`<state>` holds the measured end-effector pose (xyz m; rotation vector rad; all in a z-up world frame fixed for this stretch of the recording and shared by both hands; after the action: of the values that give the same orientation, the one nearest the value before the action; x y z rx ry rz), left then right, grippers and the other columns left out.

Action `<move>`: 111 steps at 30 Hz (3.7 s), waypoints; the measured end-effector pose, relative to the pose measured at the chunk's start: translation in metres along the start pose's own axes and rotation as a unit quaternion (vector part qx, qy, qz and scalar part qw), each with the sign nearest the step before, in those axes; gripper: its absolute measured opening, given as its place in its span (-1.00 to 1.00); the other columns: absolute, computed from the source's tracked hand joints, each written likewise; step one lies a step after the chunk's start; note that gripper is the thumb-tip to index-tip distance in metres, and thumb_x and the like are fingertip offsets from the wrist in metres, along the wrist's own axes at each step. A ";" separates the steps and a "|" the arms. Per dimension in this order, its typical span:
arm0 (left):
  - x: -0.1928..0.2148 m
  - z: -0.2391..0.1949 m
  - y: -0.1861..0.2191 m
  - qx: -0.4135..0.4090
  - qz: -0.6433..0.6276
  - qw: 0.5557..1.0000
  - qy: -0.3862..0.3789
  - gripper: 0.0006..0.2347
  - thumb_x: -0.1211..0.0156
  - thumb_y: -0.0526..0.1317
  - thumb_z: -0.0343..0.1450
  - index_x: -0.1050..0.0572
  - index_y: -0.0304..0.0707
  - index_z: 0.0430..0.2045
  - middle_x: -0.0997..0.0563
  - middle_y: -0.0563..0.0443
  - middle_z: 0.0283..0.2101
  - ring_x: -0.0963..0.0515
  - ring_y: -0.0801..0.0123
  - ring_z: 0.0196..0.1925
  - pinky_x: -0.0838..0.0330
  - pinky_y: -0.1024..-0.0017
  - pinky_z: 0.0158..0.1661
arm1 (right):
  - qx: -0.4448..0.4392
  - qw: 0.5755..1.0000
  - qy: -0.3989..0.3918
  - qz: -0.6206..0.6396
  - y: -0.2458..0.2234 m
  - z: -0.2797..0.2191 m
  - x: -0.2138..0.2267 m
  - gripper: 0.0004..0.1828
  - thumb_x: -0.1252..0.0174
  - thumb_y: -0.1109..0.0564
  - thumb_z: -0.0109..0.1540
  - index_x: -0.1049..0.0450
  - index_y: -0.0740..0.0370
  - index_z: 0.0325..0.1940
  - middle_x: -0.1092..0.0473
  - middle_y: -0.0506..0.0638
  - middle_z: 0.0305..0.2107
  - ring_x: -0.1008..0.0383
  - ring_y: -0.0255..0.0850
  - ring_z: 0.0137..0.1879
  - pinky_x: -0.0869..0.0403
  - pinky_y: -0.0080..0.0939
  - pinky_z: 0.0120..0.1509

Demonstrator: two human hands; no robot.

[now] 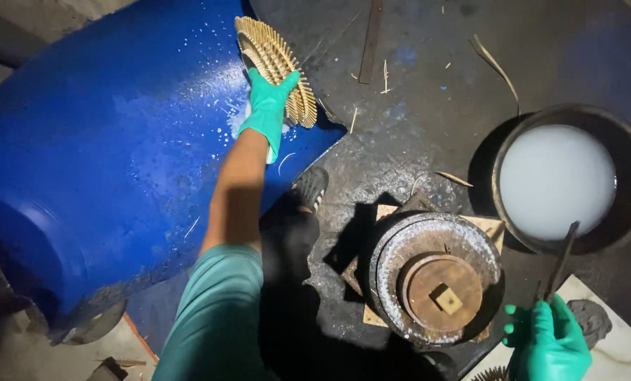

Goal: Cleaning and scraping residue from bamboo furniture components using a specialized tool and a brush with liquid.

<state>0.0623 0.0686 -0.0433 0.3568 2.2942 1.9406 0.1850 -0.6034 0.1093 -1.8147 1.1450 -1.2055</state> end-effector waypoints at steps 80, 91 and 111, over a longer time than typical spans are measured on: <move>-0.023 -0.427 0.070 -0.182 0.352 0.836 -0.380 -0.35 -0.45 -0.23 0.31 -0.25 -0.52 0.26 -0.52 -0.39 0.15 -0.55 -0.07 0.16 -0.46 0.16 0.13 | -0.061 0.995 -0.047 0.070 0.040 -0.052 0.019 -0.70 -0.38 0.11 0.28 -0.48 0.27 -0.01 -0.51 -0.06 -0.37 -0.45 -0.36 -0.42 -0.43 -0.35 -0.38; -0.112 -0.492 0.093 -0.427 0.480 0.470 -0.606 -0.21 -0.36 0.02 0.28 -0.11 -0.12 0.41 -0.08 -0.14 0.50 -0.02 -0.08 0.53 0.08 -0.32 0.35 | 0.010 1.000 -0.028 -0.001 0.033 -0.049 0.020 -0.37 -0.47 -0.04 0.12 -0.46 0.38 0.11 -0.58 0.10 -0.16 -0.59 -0.20 -0.11 -0.53 -0.18 -0.02; -0.090 -0.504 0.087 -0.400 0.501 0.519 -0.566 -0.27 -0.27 0.03 0.41 -0.03 -0.06 0.46 -0.01 -0.18 0.53 0.06 -0.16 0.56 0.11 -0.40 0.35 | 0.068 0.995 -0.075 0.000 0.018 -0.037 0.018 -0.30 -0.52 0.04 0.10 -0.43 0.41 0.20 -0.57 0.15 -0.12 -0.62 -0.04 -0.03 -0.56 -0.05 0.05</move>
<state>0.0383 -0.4225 0.1236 2.1967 0.1282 1.6830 0.1486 -0.6288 0.1130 -1.7694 0.9548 -1.0996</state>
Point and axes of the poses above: each hand's wrist, its own z-axis towards the middle knuckle, its own x-axis out of the back of the hand, y = z × x, the point moved 3 cm from there along z, towards the middle knuckle
